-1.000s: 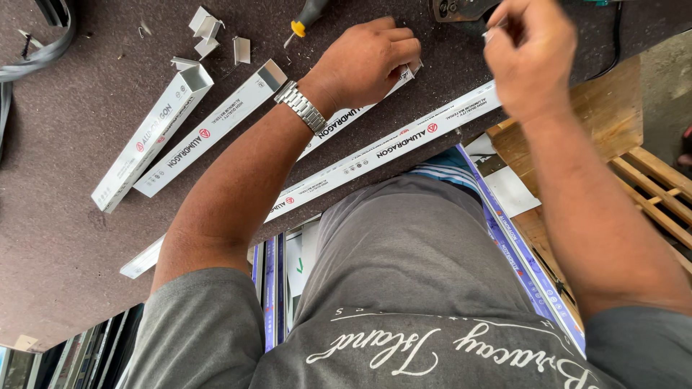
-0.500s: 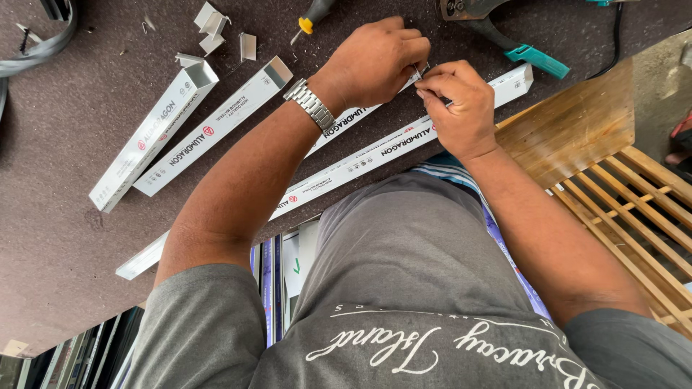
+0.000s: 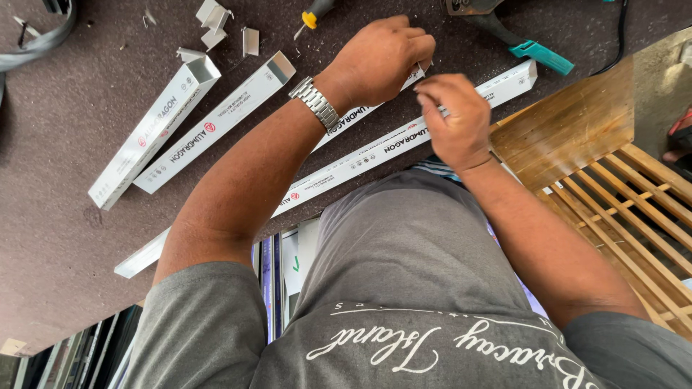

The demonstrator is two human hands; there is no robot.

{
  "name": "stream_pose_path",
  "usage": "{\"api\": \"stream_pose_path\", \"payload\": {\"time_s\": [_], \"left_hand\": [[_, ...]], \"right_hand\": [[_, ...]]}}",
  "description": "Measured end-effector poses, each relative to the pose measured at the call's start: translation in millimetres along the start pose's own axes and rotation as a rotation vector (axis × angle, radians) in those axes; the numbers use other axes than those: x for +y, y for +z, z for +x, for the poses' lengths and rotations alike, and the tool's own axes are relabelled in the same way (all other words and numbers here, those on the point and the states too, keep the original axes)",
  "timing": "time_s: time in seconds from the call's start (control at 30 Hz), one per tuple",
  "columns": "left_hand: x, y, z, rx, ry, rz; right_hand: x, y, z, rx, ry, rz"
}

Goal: The person assembles aluminum profiles by drilling holes and inserting screws. They use a yellow power drill to secure the metal pieces together and a rivet gun to fasten additional components. The person also uses pliers to adjust parts of the assembly.

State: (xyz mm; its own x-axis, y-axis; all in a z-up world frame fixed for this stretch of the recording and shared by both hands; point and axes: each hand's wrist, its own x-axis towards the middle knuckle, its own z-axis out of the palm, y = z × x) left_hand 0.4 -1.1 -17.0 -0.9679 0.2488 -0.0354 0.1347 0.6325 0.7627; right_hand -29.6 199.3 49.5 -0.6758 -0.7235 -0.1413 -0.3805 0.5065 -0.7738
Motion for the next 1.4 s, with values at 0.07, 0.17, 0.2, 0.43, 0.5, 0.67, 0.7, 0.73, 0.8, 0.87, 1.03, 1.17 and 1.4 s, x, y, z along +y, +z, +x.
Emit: {"api": "stream_pose_path", "payload": {"time_s": [0.07,0.17,0.2,0.43,0.5,0.67,0.7,0.73,0.8,0.87,1.03,1.17,1.4], "left_hand": [[-1,2,-1,0.010,0.005,-0.018],[-2,3,-1,0.026,0.000,-0.045],[-2,3,-1,0.031,-0.002,-0.047],[0,11,-2,0.048,-0.049,-0.049],[0,11,-3,0.063,-0.038,-0.054],[-1,10,-5,0.093,-0.015,-0.060],[-2,10,-4,0.090,-0.020,-0.055],[-2,11,-4,0.086,-0.024,-0.049],[-2,11,-3,0.082,-0.029,-0.053],[-2,10,-3,0.079,-0.031,-0.055],[-2,9,-3,0.084,-0.029,-0.075],[-3,6,-4,0.108,-0.018,-0.081],[0,5,-4,0.038,-0.076,-0.103]], "right_hand": [[4,-5,2,0.033,0.006,-0.012],[7,-8,9,0.047,0.010,0.011],[7,-9,10,0.038,-0.007,-0.002],[4,-12,20,0.006,-0.197,-0.242],[2,-13,22,-0.009,-0.216,-0.282],[-5,-14,29,-0.070,-0.291,-0.395],[-6,-14,29,-0.082,-0.302,-0.405],[-7,-14,30,-0.094,-0.314,-0.416],[-9,-14,32,-0.098,-0.338,-0.433],[-11,-13,35,-0.084,-0.361,-0.445],[-8,-10,38,-0.097,-0.453,-0.454],[-3,-12,40,-0.092,-0.481,-0.500],[5,-5,37,-0.093,-0.470,-0.476]]}}
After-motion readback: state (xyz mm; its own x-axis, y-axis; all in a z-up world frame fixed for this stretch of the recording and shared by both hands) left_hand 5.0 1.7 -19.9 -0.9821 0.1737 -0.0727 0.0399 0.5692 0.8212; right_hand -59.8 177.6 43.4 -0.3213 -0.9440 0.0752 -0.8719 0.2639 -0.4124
